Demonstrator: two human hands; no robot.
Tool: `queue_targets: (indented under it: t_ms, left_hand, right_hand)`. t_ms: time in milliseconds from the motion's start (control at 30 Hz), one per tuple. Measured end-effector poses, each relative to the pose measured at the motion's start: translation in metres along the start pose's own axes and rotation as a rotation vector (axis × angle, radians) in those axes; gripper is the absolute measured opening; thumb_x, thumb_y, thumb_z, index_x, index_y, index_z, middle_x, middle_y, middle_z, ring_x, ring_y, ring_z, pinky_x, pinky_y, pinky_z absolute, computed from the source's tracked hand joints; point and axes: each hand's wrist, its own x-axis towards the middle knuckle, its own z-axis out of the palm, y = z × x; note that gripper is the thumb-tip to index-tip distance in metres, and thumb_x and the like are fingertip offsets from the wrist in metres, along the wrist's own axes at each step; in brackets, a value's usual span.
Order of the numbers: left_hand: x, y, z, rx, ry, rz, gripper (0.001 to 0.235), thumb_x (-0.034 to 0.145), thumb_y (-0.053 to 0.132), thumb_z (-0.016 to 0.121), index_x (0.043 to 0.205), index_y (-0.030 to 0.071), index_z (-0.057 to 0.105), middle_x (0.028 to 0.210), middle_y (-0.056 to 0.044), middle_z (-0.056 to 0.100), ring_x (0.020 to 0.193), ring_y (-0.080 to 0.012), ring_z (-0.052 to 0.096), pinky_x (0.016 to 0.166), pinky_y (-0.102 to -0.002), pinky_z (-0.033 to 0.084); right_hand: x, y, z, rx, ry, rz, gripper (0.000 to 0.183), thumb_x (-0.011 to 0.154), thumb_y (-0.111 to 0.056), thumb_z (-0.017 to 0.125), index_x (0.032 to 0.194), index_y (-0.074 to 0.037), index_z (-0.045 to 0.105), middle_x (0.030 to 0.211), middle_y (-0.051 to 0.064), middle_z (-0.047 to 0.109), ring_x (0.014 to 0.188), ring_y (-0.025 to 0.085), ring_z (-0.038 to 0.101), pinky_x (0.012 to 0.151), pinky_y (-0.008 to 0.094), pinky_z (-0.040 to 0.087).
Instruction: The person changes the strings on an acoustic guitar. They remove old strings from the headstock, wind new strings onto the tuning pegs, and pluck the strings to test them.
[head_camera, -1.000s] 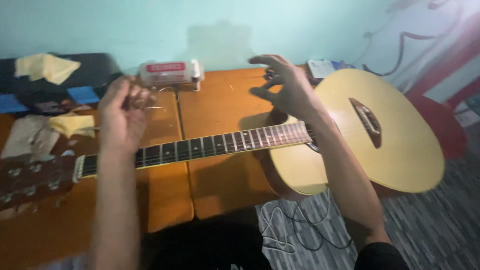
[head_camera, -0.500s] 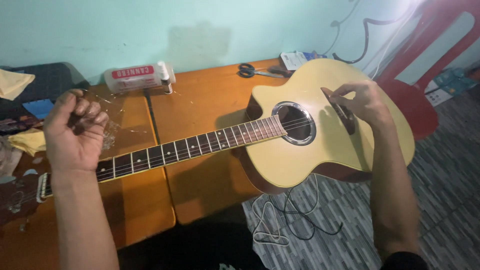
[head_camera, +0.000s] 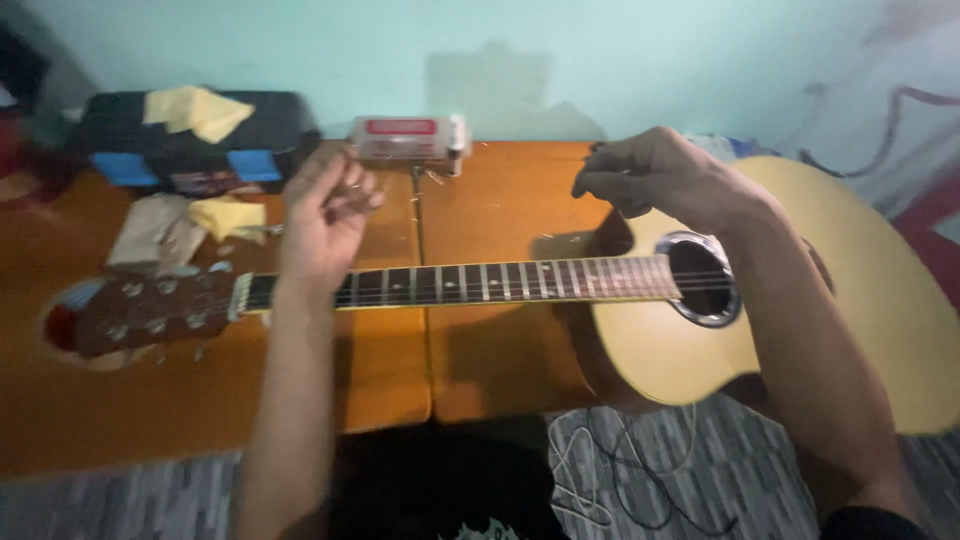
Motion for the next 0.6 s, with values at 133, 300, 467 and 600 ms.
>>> queue_targets:
  t_ms: [133, 300, 467, 600]
  left_hand:
    - [0.0, 0.001, -0.009, 0.007, 0.095, 0.006, 0.018, 0.1, 0.017, 0.064, 0.113, 0.006, 0.06, 0.078, 0.002, 0.051, 0.082, -0.014, 0.064, 0.079, -0.028, 0.059]
    - [-0.006, 0.009, -0.007, 0.006, 0.026, 0.048, 0.019, 0.1, 0.02, 0.065, 0.113, 0.007, 0.06, 0.078, 0.002, 0.046, 0.078, -0.0119, 0.061, 0.078, -0.028, 0.056]
    - [-0.015, 0.021, 0.012, 0.006, -0.079, 0.098, 0.006, 0.1, 0.012, 0.06, 0.102, 0.009, 0.065, 0.079, 0.0, 0.05, 0.076, -0.0124, 0.05, 0.069, -0.026, 0.041]
    - [-0.014, 0.011, 0.005, -0.05, -0.079, 0.102, 0.01, 0.102, 0.01, 0.058, 0.108, 0.009, 0.066, 0.082, -0.001, 0.055, 0.079, -0.0144, 0.056, 0.071, -0.029, 0.045]
  right_hand:
    - [0.026, -0.038, 0.022, 0.477, -0.057, -0.161, 0.022, 0.095, -0.006, 0.065, 0.112, 0.007, 0.072, 0.069, 0.008, 0.056, 0.057, 0.009, 0.045, 0.05, 0.021, 0.033]
    - [0.042, -0.062, 0.03, 0.596, -0.123, -0.142, 0.037, 0.095, -0.002, 0.058, 0.13, 0.008, 0.064, 0.074, 0.01, 0.058, 0.057, 0.008, 0.043, 0.049, 0.021, 0.03]
    - [0.044, -0.063, 0.023, 0.594, -0.115, -0.051, 0.044, 0.093, -0.002, 0.054, 0.137, -0.004, 0.059, 0.079, 0.0, 0.046, 0.066, 0.004, 0.038, 0.053, 0.02, 0.027]
    - [0.048, -0.063, 0.018, 0.648, -0.031, -0.037, 0.03, 0.095, -0.004, 0.062, 0.125, -0.003, 0.066, 0.09, 0.006, 0.064, 0.056, 0.003, 0.029, 0.046, 0.018, 0.019]
